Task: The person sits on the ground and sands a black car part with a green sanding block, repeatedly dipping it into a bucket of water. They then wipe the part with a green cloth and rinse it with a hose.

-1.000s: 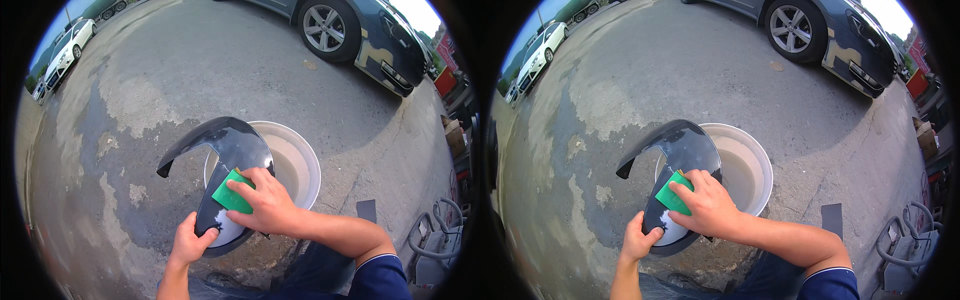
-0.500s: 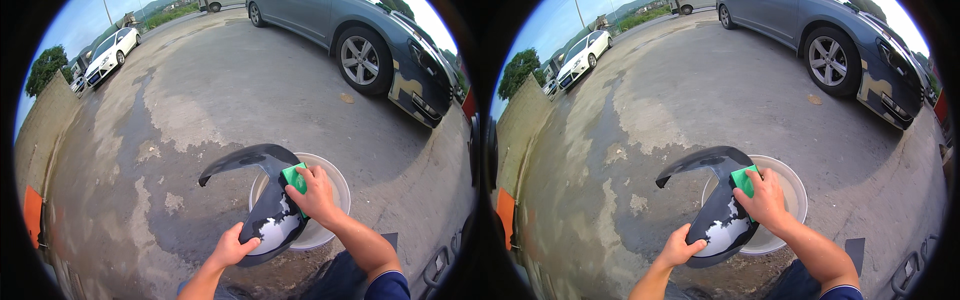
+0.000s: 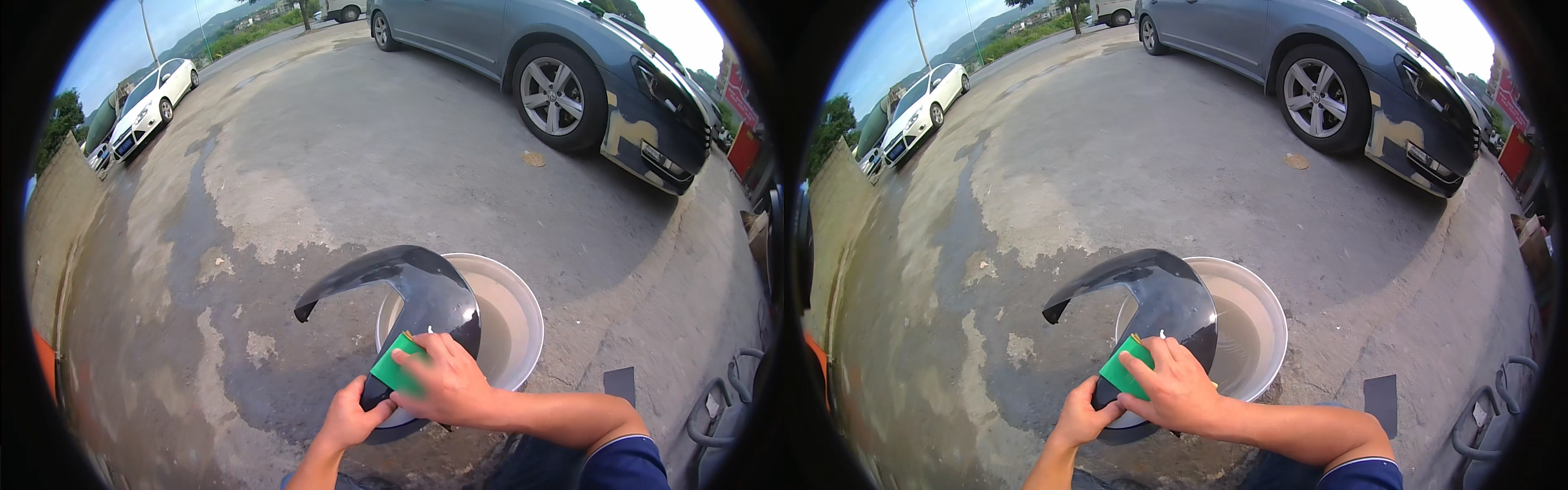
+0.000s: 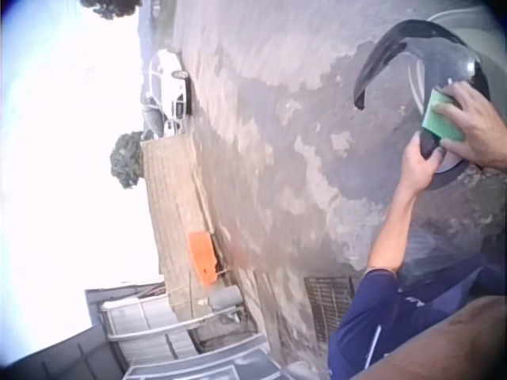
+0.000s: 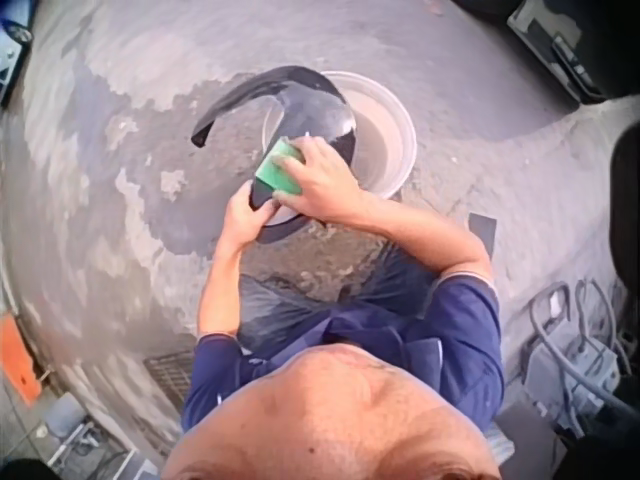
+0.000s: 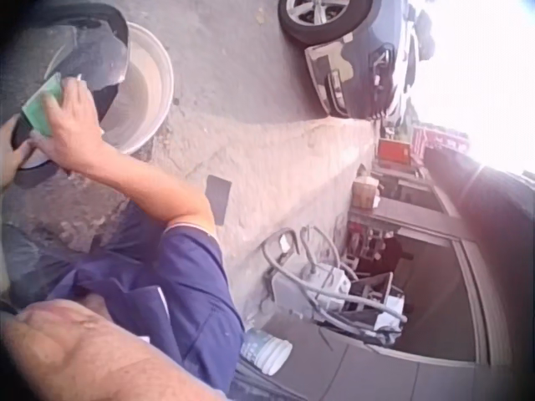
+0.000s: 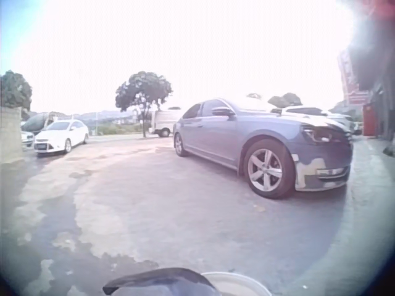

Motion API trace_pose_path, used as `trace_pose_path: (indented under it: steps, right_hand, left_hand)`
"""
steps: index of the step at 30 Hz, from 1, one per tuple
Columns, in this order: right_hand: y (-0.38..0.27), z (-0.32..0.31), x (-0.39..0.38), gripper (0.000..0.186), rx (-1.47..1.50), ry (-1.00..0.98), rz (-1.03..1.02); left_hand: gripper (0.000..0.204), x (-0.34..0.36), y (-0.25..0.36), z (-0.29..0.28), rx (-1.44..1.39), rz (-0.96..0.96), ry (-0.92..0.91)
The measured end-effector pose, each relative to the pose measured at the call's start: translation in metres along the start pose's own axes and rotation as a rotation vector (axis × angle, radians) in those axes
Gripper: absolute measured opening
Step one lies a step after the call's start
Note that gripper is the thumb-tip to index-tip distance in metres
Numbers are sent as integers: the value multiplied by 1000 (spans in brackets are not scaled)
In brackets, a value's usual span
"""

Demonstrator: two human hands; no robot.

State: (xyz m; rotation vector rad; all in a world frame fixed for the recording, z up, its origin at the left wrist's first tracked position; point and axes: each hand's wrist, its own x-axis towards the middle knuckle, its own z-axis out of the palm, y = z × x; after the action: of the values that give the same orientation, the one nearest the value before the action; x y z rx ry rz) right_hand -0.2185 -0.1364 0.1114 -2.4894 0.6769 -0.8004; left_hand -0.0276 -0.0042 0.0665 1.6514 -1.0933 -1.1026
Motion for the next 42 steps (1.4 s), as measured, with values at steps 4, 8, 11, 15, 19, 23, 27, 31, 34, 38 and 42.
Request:
trace_pose_path:
  steps: [4, 8, 11, 15, 19, 23, 27, 31, 34, 38, 42]
  right_hand:
    - [51, -12, 19, 54, -141, 144, 205]
    - [34, -9, 14, 58, -132, 124, 218]
    - [-5, 0, -5, 60, -8, -1, -15]
    - [63, -22, 23, 59, -58, 77, 433]
    - [25, -8, 3, 57, -84, 99, 224]
    - [7, -3, 1, 58, 28, 6, 38]
    - [73, -14, 19, 57, -179, 229, 379]
    - [-11, 1, -5, 54, 9, 30, -13]
    - [22, -8, 7, 56, -41, 86, 112]
    - [65, -18, 17, 57, -134, 168, 379]
    - [-1, 1, -7, 59, 39, 1, 12]
  left_hand:
    - [32, 0, 4, 4, -147, 8, -27]
    - [32, -2, 3, -1, -76, -3, -11]
    - [31, -3, 8, -1, -23, -19, 7]
    - [30, -1, 4, 0, -59, 4, 10]
    - [31, -1, 7, 0, -9, 44, 4]
    - [32, -3, 11, 0, -22, 26, 22]
    - [32, -1, 8, 3, -30, 39, -1]
    - [33, -3, 18, 0, -22, 27, 19]
    - [33, -6, 7, -2, -57, 0, 7]
    - [33, -1, 12, -1, -5, -5, -14]
    - [31, -3, 10, 1, -32, 7, 33]
